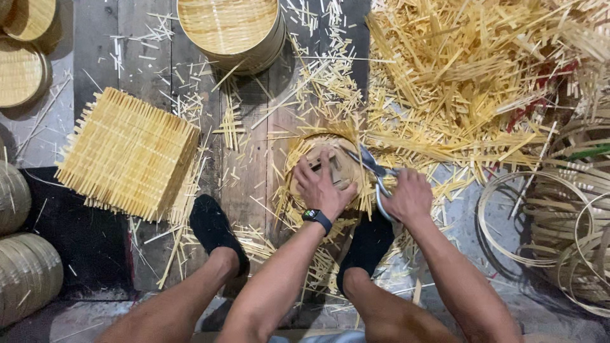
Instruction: The person assembles a bamboo steamer by placing a circular wooden frame onto a square woven bamboo mat, trimming the excess material from the mat with scissors, and then fitting a circular woven bamboo base into the frame.
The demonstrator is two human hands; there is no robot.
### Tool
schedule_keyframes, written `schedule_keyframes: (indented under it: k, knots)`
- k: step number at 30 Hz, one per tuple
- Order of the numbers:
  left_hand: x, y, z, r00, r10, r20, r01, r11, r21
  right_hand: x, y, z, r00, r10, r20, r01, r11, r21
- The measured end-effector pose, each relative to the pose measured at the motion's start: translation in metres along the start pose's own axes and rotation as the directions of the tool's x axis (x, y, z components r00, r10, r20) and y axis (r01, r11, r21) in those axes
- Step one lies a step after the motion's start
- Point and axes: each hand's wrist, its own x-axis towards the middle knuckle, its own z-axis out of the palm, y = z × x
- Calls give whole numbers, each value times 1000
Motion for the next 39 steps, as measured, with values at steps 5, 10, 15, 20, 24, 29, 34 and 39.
schedule_keyframes:
  k: [5, 10, 15, 20, 24, 29, 34, 39]
  knots:
    - [2, -6, -5, 990, 141, -6, -142, 990, -7, 7, 6, -11, 953, 80, 291, -87, 996, 8]
    - [5, -8, -7, 957, 276, 86, -281, 958, 60, 25, 8, 7, 999, 12, -36, -16, 993, -121]
    - [18, -18, -15, 896, 416, 157, -432, 898, 85, 23, 27, 23, 993, 29, 118, -36, 997, 63]
    - [22, -21, -20, 844, 483, 232, -521, 840, 149, 26, 31, 17, 997, -68, -48, 65, 996, -56]
    - [27, -25, -22, 808, 522, 271, -573, 804, 161, 37, 15, 34, 998, -11, 60, 15, 998, -69]
    - [20, -9, -3, 999, 47, 7, -46, 990, -131, 31, 56, 26, 972, 7, 235, -10, 1000, 10]
    - [28, 12, 19, 993, -109, -54, 110, 993, 33, 26, 21, 2, 997, -65, -29, 59, 985, -162]
    - [31, 1, 20, 997, 79, -8, -78, 991, 108, 45, 19, 13, 988, 7, 154, 14, 991, -136]
